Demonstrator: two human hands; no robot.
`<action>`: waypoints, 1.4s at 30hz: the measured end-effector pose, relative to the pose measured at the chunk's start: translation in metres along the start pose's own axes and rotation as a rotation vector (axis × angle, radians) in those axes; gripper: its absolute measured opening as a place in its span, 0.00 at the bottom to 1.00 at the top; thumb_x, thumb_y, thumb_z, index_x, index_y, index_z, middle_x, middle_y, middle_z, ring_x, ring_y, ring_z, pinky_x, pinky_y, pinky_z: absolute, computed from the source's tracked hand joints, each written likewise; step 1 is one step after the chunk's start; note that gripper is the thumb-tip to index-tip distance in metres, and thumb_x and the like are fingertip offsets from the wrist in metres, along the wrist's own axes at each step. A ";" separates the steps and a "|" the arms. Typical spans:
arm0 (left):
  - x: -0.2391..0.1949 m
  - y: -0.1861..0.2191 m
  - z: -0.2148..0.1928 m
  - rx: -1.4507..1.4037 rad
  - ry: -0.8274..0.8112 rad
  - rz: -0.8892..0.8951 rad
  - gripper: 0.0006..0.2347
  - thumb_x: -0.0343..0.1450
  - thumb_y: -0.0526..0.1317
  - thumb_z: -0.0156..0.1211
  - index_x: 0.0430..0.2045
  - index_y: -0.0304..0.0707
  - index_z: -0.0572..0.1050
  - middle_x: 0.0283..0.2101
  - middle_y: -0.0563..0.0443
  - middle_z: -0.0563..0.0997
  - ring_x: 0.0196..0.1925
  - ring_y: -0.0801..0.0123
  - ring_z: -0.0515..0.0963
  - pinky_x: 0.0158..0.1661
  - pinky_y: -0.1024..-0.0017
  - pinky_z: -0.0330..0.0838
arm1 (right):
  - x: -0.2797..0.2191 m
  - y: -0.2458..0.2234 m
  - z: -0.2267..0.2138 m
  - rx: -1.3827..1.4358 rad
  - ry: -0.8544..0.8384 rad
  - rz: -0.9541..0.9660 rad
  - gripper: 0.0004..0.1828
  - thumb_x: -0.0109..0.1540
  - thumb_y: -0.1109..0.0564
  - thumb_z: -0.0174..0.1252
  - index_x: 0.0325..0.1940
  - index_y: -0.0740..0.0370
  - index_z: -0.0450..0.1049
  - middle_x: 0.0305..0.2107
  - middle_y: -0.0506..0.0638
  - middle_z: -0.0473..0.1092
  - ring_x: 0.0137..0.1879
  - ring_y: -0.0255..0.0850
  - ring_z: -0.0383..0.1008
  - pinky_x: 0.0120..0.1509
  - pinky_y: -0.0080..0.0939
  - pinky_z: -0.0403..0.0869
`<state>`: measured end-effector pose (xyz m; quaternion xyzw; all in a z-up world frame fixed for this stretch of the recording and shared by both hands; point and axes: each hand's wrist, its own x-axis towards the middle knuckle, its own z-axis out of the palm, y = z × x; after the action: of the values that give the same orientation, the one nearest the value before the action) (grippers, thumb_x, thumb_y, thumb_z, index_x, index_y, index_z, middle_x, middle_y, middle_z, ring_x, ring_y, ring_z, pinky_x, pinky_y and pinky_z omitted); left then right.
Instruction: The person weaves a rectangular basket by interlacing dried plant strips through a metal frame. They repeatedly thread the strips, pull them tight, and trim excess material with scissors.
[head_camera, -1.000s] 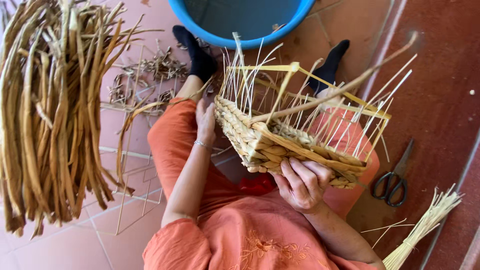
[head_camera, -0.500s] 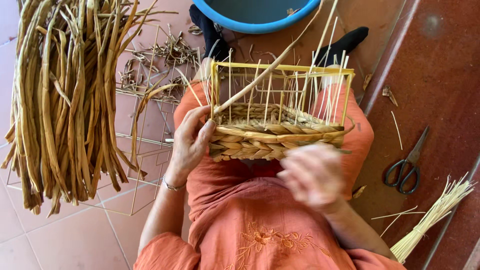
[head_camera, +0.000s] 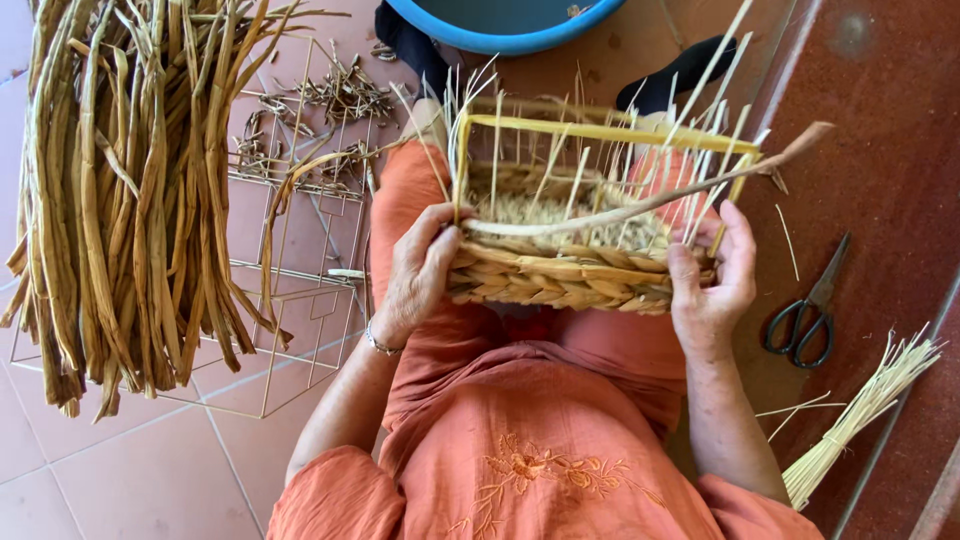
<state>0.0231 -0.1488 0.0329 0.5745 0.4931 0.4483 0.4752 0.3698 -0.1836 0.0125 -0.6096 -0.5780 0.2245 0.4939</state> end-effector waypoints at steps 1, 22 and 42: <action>0.003 -0.006 0.001 -0.121 -0.019 -0.075 0.12 0.79 0.31 0.47 0.55 0.33 0.74 0.47 0.56 0.79 0.45 0.82 0.74 0.48 0.82 0.70 | 0.002 0.002 -0.001 -0.028 -0.001 -0.012 0.29 0.74 0.56 0.63 0.75 0.66 0.61 0.53 0.57 0.73 0.56 0.42 0.76 0.60 0.41 0.77; 0.052 -0.071 0.008 -0.453 -0.381 -0.102 0.09 0.76 0.25 0.55 0.46 0.32 0.81 0.37 0.55 0.83 0.35 0.80 0.79 0.36 0.80 0.77 | 0.037 -0.130 0.061 -0.744 -0.467 -0.752 0.10 0.61 0.53 0.74 0.41 0.55 0.82 0.35 0.46 0.74 0.47 0.43 0.70 0.62 0.56 0.67; -0.077 -0.118 -0.181 0.973 0.556 -0.220 0.05 0.70 0.38 0.69 0.30 0.37 0.82 0.34 0.45 0.81 0.40 0.53 0.78 0.41 0.57 0.72 | 0.021 -0.115 0.055 -0.606 -0.364 -0.642 0.14 0.60 0.59 0.73 0.48 0.62 0.79 0.44 0.52 0.75 0.53 0.50 0.70 0.61 0.47 0.69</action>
<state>-0.1802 -0.1992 -0.0604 0.5331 0.8061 0.2516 0.0521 0.2728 -0.1637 0.0953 -0.4675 -0.8536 -0.0151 0.2293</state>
